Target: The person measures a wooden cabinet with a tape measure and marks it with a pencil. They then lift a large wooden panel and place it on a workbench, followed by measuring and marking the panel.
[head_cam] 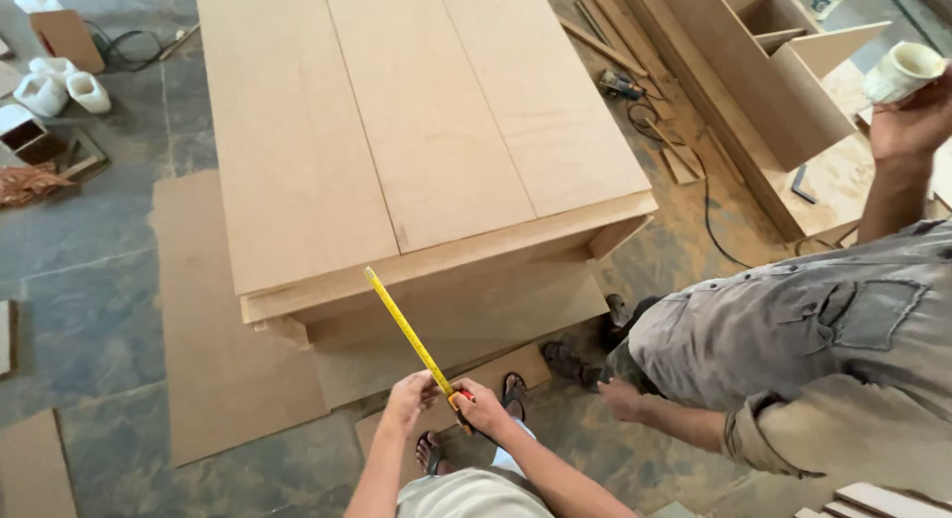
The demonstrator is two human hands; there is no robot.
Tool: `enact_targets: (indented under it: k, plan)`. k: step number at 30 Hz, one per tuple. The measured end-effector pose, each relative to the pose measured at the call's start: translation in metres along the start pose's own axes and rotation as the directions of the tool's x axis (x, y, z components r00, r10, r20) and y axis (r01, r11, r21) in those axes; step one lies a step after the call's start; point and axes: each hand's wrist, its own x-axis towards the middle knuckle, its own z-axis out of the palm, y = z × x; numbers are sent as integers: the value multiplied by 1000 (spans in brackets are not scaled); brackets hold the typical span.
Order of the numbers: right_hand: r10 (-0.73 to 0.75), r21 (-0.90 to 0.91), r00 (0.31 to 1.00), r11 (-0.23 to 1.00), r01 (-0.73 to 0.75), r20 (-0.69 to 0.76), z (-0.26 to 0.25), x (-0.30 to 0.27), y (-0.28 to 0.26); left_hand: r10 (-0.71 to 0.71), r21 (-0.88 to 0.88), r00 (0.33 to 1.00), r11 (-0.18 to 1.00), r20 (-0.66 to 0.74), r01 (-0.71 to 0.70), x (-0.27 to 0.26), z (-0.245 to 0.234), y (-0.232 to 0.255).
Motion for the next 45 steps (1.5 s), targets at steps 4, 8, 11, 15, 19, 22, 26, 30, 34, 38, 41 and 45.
enact_targets:
  k: [4,8,11,15,19,22,26,30,34,38,41,45]
  plan:
    - [12,-94,1000,995,-12,-2,5,-1,11,105,171,992,979,66,-115,4,0,-15]
    - [-207,-206,978,957,204,9,8,7,20,261,185,963,952,-64,-246,7,-10,-19]
    - [-299,-297,954,912,283,-9,10,13,24,376,156,916,922,-136,-355,15,-14,-13]
    - [-211,-292,978,935,202,2,2,12,30,384,-7,895,918,-226,-396,33,-5,11]
    - [-96,-263,995,961,85,-27,-33,20,38,314,52,926,949,-207,-310,48,14,39]
    - [-144,-230,967,969,94,-210,-86,51,41,264,185,959,952,-103,-242,64,35,48]
    - [1,-208,934,975,-80,-357,-149,107,42,154,442,988,888,-28,-126,72,28,34]
    - [44,-47,832,995,-84,-553,-205,161,34,100,475,985,880,-141,-22,98,23,40]
    - [381,266,813,920,-287,-440,-234,189,28,153,505,966,862,-211,-26,106,10,57]
    - [253,140,778,967,-210,-576,-245,206,27,240,513,944,853,-227,-94,108,8,77]
    - [249,167,753,968,-185,-609,-253,206,28,229,551,931,834,-285,-36,114,15,86]
    - [315,118,771,946,-302,-554,-235,207,29,268,608,936,790,-228,-78,104,5,91]
